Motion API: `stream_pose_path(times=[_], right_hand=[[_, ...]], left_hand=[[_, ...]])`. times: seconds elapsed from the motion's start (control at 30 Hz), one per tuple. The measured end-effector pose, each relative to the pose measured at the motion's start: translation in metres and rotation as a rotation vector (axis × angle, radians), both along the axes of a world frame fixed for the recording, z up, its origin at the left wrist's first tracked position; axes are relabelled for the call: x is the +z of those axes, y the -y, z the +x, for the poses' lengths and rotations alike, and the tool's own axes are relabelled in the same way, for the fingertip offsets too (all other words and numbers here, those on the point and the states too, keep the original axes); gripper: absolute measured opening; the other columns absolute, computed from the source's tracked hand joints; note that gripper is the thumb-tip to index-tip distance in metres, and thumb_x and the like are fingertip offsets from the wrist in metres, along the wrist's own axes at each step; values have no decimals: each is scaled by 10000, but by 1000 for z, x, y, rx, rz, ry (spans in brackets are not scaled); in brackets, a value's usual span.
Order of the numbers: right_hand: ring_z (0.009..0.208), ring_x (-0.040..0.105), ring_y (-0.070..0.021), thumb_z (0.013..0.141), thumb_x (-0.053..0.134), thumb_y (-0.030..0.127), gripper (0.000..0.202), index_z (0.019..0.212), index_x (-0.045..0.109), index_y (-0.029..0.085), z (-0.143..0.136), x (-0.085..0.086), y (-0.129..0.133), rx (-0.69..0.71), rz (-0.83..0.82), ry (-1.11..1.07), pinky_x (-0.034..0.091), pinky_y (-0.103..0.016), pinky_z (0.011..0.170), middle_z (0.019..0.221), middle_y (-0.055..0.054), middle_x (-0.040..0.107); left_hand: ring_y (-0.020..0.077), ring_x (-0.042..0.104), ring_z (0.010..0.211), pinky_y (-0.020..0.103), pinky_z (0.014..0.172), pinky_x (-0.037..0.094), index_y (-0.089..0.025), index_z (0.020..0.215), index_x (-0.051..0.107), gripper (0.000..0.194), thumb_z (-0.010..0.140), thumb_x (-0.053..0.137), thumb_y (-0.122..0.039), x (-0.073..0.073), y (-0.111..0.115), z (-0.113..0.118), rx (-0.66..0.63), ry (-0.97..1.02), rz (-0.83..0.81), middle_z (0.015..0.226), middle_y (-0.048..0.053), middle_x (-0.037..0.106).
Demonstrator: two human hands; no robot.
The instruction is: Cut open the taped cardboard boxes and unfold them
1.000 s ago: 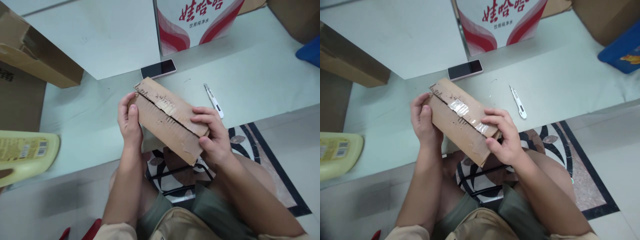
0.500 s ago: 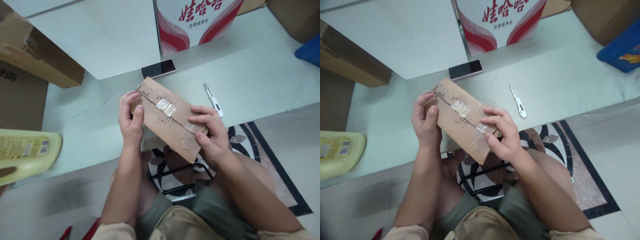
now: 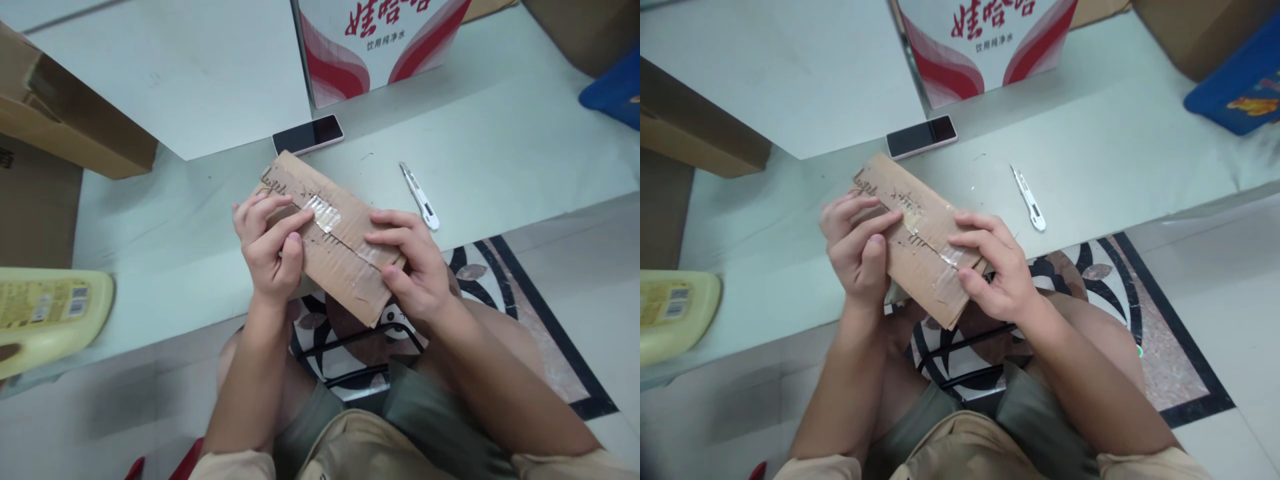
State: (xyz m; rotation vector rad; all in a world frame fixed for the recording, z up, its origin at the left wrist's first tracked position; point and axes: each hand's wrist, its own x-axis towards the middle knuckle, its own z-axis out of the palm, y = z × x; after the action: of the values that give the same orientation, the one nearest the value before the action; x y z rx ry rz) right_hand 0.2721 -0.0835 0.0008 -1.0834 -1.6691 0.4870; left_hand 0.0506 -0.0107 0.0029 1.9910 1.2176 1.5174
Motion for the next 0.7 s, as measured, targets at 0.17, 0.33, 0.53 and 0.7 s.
stream_pose_path(times=[0.17,0.33,0.53,0.7], right_hand=[[1264,612,-328,1013,409,553,398,1225,643,310,17,-6,-10,-179,13,12,517,-568,1082,1304,-114,648],[1261,552,-397,869,595,360,427,1271,670,236,48,-41,-37,-650,-284,347,457,-641,1079,1333,-190,566],[1096,602,-389,866,549,279,395,1214,723,212,49,-45,-40,-550,-577,569,497,-584,952,1141,-184,660],[825,644,-266,835,546,218,442,1260,667,227,50,-27,-37,-535,-595,409,511,-428,770,992,-109,718]], left_hand=[[329,530,1254,555,1243,273,-349,1020,850,302,938,564,-400,-3,3,-1,3,-62,57,1148,71,722],[320,537,1245,541,1226,290,-330,1043,845,306,954,563,-407,0,2,-5,-14,-117,66,1114,68,746],[307,549,1252,544,1194,341,-334,1115,806,342,1004,496,-428,8,3,-10,-53,-312,67,1137,63,747],[321,530,1288,578,1204,313,-327,1122,794,392,1020,440,-461,5,6,-10,-18,-350,60,1148,72,739]])
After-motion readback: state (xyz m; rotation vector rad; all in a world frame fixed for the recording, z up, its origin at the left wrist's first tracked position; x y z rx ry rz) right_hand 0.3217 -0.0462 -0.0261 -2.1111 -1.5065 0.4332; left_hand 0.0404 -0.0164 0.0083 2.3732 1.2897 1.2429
